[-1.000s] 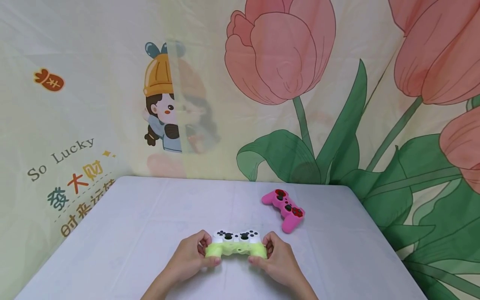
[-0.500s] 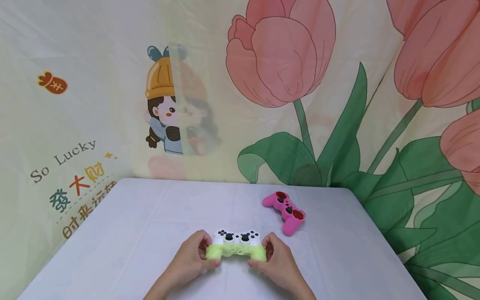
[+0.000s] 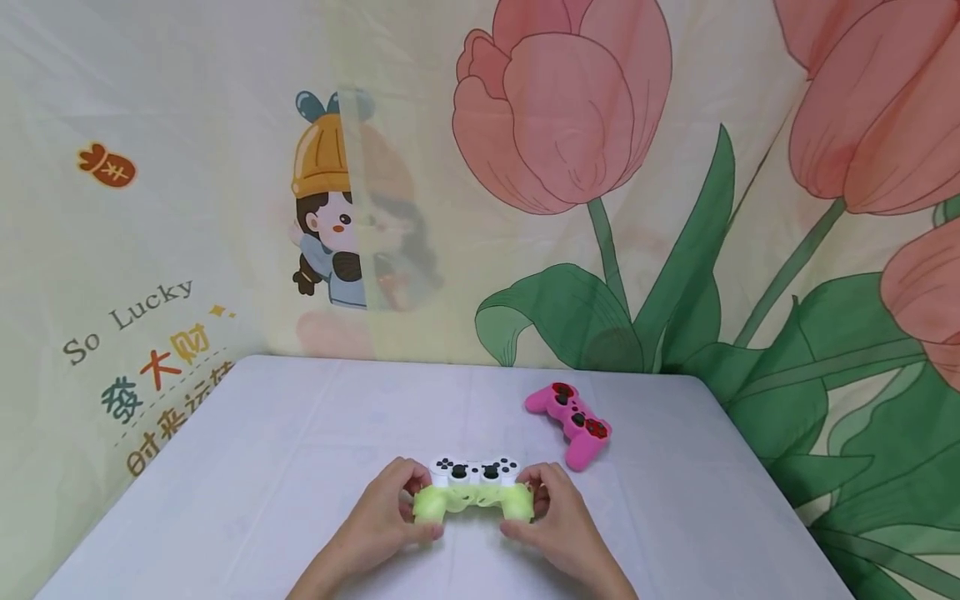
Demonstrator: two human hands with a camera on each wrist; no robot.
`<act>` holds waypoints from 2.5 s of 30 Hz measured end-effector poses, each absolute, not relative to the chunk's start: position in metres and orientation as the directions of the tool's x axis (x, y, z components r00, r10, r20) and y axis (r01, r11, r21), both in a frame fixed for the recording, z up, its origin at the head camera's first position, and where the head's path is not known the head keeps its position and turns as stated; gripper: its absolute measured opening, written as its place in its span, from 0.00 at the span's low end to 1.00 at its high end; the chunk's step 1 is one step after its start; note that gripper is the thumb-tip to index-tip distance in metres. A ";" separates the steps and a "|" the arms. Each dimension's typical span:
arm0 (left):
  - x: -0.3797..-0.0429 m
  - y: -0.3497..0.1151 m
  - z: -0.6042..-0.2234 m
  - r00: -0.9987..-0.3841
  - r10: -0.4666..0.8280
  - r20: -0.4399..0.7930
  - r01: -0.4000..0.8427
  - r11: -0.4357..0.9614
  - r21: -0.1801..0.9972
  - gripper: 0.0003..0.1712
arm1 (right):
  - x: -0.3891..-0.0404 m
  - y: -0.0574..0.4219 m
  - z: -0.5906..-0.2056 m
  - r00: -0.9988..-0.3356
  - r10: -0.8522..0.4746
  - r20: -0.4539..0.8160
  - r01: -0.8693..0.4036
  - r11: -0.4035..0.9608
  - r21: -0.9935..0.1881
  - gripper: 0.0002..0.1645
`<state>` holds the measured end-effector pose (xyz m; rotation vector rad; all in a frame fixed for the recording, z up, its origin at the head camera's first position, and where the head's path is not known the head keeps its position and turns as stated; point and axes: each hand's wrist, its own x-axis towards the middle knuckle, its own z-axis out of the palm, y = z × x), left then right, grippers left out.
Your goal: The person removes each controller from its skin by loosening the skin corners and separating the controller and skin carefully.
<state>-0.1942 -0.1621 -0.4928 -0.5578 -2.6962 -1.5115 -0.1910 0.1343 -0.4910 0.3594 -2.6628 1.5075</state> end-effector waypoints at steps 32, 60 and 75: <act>-0.194 -0.163 -0.495 -0.867 0.359 0.345 0.485 0.449 0.751 0.29 | -0.188 0.133 -0.491 -0.952 -0.178 0.250 -0.307 0.568 -0.763 0.26; -0.197 -0.163 -0.493 -0.945 0.264 0.193 0.296 0.441 0.847 0.27 | -0.189 0.129 -0.489 -0.973 -0.105 0.207 -0.231 0.533 -0.814 0.26; -0.198 -0.167 -0.490 -0.963 0.269 -0.003 0.079 0.292 0.953 0.34 | -0.192 0.135 -0.489 -0.995 -0.103 0.014 -0.056 0.417 -0.907 0.34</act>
